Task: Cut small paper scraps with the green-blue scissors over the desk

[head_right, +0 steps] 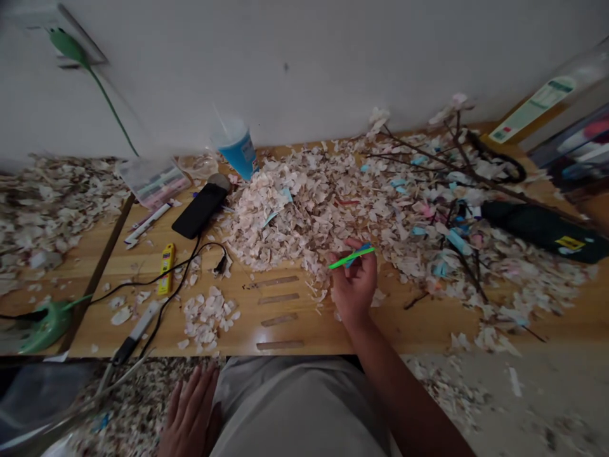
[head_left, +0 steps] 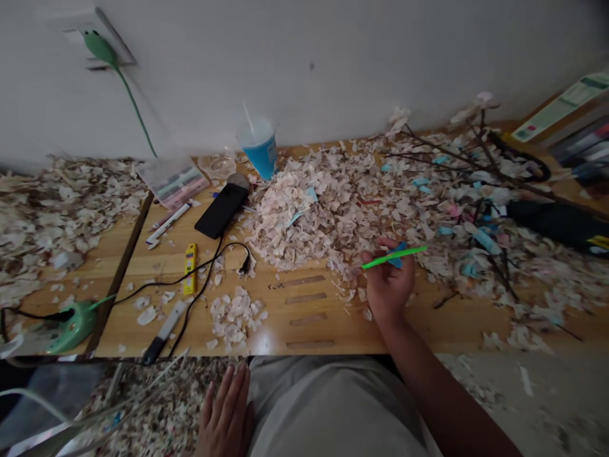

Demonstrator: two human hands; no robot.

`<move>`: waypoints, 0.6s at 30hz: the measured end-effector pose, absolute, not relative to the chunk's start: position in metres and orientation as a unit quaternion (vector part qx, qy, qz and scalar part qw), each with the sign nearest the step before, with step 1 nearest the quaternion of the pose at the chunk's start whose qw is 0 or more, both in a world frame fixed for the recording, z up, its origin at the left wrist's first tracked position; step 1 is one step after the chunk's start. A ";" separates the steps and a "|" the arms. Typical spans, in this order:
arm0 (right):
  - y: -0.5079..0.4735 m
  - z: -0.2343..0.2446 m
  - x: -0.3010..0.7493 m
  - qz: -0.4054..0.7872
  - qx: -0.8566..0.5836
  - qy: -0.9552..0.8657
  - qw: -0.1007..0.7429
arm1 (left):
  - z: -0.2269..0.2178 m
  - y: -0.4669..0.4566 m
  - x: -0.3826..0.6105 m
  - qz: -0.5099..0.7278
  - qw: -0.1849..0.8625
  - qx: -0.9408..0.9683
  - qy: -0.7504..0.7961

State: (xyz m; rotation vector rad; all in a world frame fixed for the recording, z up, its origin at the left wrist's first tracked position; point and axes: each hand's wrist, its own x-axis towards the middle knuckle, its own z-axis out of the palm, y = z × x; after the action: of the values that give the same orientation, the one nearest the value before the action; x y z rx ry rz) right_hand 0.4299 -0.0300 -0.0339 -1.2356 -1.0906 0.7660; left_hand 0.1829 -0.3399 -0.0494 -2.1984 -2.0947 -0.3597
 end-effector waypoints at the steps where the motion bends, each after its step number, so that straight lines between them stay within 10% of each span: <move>1: -0.031 -0.034 0.430 0.337 -0.535 -0.475 0.611 | -0.049 -0.338 0.183 -0.099 0.051 -0.718 -0.688; 18: -0.029 -0.037 0.433 0.343 -0.569 -0.448 0.598 | -0.050 -0.289 0.174 -0.150 0.035 -0.766 -0.624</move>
State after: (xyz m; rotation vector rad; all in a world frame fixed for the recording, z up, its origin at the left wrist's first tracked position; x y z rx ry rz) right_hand 0.4334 -0.0294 -0.0372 -1.3197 -1.0381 0.7966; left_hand 0.1741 -0.2890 -0.0500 -2.3542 -1.9183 -0.4595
